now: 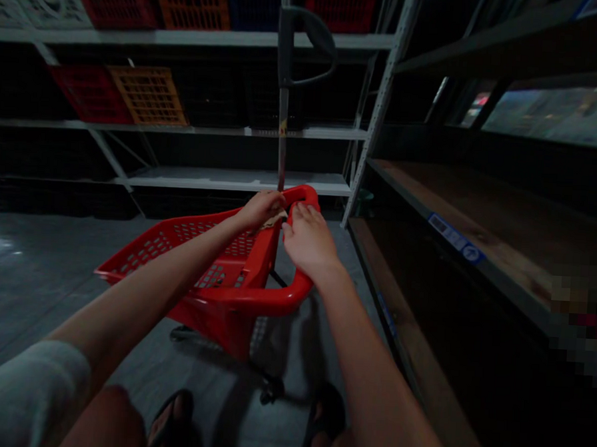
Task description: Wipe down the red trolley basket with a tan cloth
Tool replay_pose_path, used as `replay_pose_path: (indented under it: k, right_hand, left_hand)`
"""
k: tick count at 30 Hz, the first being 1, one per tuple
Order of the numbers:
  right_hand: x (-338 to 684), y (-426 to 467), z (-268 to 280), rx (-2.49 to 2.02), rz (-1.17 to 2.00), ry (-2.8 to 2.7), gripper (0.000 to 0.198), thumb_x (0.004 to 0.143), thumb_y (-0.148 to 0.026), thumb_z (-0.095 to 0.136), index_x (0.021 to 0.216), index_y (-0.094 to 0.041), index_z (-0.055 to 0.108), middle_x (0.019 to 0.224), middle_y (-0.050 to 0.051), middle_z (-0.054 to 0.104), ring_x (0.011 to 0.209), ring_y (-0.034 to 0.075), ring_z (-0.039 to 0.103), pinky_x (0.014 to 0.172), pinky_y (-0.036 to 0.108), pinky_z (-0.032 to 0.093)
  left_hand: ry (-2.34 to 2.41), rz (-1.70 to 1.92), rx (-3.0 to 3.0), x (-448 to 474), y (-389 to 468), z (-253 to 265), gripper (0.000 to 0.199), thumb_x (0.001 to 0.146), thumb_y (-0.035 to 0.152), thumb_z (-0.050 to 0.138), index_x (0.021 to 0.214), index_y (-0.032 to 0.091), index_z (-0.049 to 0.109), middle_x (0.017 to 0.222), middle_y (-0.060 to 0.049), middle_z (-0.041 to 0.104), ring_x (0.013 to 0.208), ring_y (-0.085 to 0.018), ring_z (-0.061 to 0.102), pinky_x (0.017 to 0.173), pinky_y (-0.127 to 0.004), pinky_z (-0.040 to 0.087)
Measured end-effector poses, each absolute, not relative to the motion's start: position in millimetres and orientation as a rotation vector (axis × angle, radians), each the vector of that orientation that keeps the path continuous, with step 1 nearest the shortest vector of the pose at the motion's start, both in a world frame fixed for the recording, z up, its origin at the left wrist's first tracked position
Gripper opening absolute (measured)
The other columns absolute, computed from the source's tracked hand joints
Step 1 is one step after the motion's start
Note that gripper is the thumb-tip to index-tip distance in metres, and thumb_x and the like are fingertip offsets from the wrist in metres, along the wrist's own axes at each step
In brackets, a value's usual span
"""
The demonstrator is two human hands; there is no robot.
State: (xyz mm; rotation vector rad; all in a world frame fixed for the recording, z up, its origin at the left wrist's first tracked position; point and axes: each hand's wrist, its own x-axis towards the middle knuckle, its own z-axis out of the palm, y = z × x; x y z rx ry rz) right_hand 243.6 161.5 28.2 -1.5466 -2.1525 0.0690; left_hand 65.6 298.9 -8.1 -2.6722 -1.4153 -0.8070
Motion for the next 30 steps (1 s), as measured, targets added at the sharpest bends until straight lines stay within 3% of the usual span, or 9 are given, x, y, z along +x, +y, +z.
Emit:
replay_pose_path:
  k: [7,15,20,24,27,30]
  right_hand:
    - [246,169,26,-1.497,0.091,-2.13,0.056,0.098,-0.029,0.046,0.149,-0.008,0.052,0.158,0.015,0.049,0.151,0.029,0.041,0.129,0.049,0.028]
    - [245,166,32,-1.537,0.115,-2.169,0.055,0.099,-0.025,0.044,0.148,0.0,0.051,0.159,0.02,0.046,0.152,0.028,0.04,0.13,0.04,0.026]
    - [246,164,35,-1.542,0.085,-2.158,0.051,0.099,-0.024,0.045,0.144,-0.002,0.056,0.155,0.021,0.051,0.148,0.025,0.046,0.127,0.038,0.028]
    - [238,137,44,-1.448,-0.046,-2.129,0.039,0.094,-0.017,0.047,0.123,-0.013,0.073,0.138,0.014,0.067,0.134,0.025,0.058,0.119,0.04,0.04]
    - [226,98,48,-1.296,-0.152,-2.142,0.038,0.094,-0.015,0.045,0.116,-0.018,0.076,0.127,0.01,0.073,0.124,0.025,0.064,0.112,0.041,0.046]
    - [220,59,46,-1.286,-0.058,-2.174,0.036,0.098,-0.023,0.045,0.117,-0.023,0.075,0.114,0.006,0.079,0.105,0.022,0.072,0.095,0.035,0.054]
  left_hand:
    - [-1.572,-0.78,-2.571,71,340,-9,0.018,0.088,0.022,0.062,0.097,0.011,0.073,0.102,-0.014,0.069,0.093,-0.024,0.065,0.089,-0.037,0.05]
    - [-1.363,-0.715,-2.757,49,230,-7,0.012,0.086,0.022,0.068,0.09,0.016,0.077,0.093,-0.009,0.073,0.097,-0.021,0.066,0.094,-0.032,0.05]
    - [-1.331,-0.895,-2.974,25,126,0,0.015,0.089,0.022,0.065,0.1,0.02,0.075,0.102,-0.005,0.075,0.1,-0.02,0.068,0.091,-0.03,0.051]
    - [-1.288,-1.197,-2.883,16,63,7,0.027,0.092,0.019,0.061,0.118,0.021,0.069,0.114,-0.005,0.075,0.109,-0.02,0.066,0.099,-0.034,0.05]
    - [-1.233,-1.359,-2.661,14,31,-6,0.038,0.095,0.026,0.062,0.133,0.022,0.061,0.128,-0.01,0.069,0.12,-0.024,0.062,0.107,-0.042,0.048]
    - [-1.092,-1.426,-2.526,9,9,-34,0.054,0.098,0.029,0.058,0.15,0.023,0.046,0.15,-0.017,0.054,0.141,-0.028,0.049,0.116,-0.05,0.043]
